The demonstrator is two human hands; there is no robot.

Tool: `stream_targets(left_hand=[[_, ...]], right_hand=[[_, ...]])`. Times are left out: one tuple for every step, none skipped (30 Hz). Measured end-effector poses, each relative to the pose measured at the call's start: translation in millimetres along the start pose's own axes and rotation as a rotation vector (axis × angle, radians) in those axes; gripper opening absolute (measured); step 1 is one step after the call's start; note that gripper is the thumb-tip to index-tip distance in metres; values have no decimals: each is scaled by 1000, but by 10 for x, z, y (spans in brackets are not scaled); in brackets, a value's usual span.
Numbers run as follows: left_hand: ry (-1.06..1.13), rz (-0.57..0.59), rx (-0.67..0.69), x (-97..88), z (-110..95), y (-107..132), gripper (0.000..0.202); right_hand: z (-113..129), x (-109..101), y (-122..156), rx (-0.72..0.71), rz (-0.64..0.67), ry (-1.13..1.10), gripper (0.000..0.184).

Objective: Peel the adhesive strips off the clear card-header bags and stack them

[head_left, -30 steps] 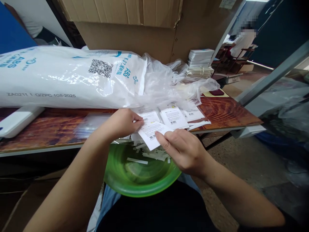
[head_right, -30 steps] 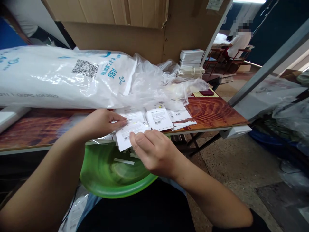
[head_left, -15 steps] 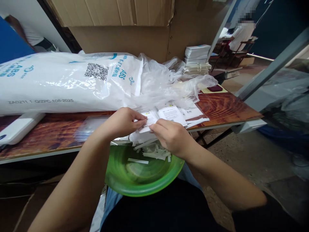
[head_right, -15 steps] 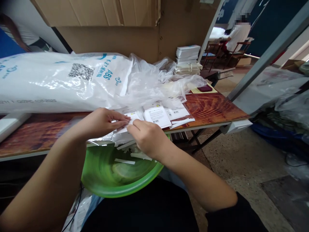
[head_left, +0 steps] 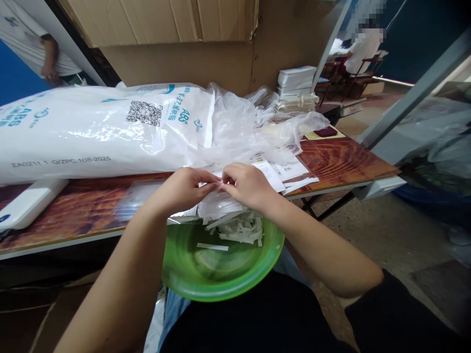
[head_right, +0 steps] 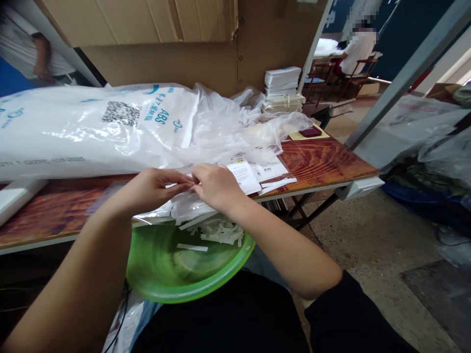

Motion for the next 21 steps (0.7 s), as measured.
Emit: stream_targets(left_hand=[[5, -16, 22, 21, 9, -2, 30], [12, -25, 49, 42, 19, 2, 30], [24, -27, 77, 60, 29, 13, 30], [39, -26, 101, 72, 42, 34, 30], [52, -33, 118, 73, 60, 65, 31], [55, -58, 117, 58, 85, 103, 32], [41, -114, 87, 27, 123, 145, 33], [-3, -193, 24, -19, 174, 187, 34], [-77, -282, -69, -73, 238, 224, 36], [-178, -349, -174, -129, 311, 253, 38], [-291, -376, -275, -178, 389, 271, 40], [-403, -357, -368, -215, 467, 275, 42], [-501, -293, -437, -234, 538, 268, 44], [-578, -211, -483, -238, 597, 250, 44], [-629, -136, -505, -230, 642, 224, 44], [-662, -80, -518, -215, 670, 194, 43], [-680, -53, -529, -198, 684, 161, 41], [-684, -41, -546, -186, 686, 130, 38], [-673, -39, -564, -181, 681, 103, 35], [-658, -35, -590, -184, 674, 83, 32], [-636, -18, -628, -195, 670, 72, 29]], right_hand=[[1, 13, 3, -15, -16, 53, 10], [1, 29, 7, -30, -25, 101, 15], [1, 49, 10, -43, -17, 140, 18], [-2, 73, 14, -50, 10, 164, 19], [-8, 97, 21, -50, 51, 174, 18], [-16, 118, 33, -45, 94, 174, 17], [-27, 127, 51, -37, 130, 165, 18], [-41, 121, 80, -29, 150, 152, 21], [-57, 95, 119, -20, 152, 139, 25], [-77, 48, 171, -11, 138, 132, 30], [-101, -16, 233, -3, 122, 134, 34], [-131, -91, 304, 10, 113, 146, 36], [-168, -168, 380, 27, 119, 171, 37], [-211, -236, 457, 43, 155, 206, 38], [-257, -287, 529, 56, 221, 245, 40], [-304, -317, 596, 67, 296, 283, 41], [-348, -326, 653, 70, 365, 316, 41], [-386, -317, 701, 63, 423, 345, 42], [-414, -294, 741, 47, 462, 371, 42], [-433, -266, 774, 23, 481, 396, 43], [-445, -238, 803, -7, 486, 421, 43]])
Point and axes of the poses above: each hand's wrist, its own y-axis away from the middle knuckle, its own x-axis out of the palm, z = x × y, the point moved 1 cm from there along -y, towards the middle knuckle, and after that the axes turned 14 degrees about -x, right-handed, at the moved point
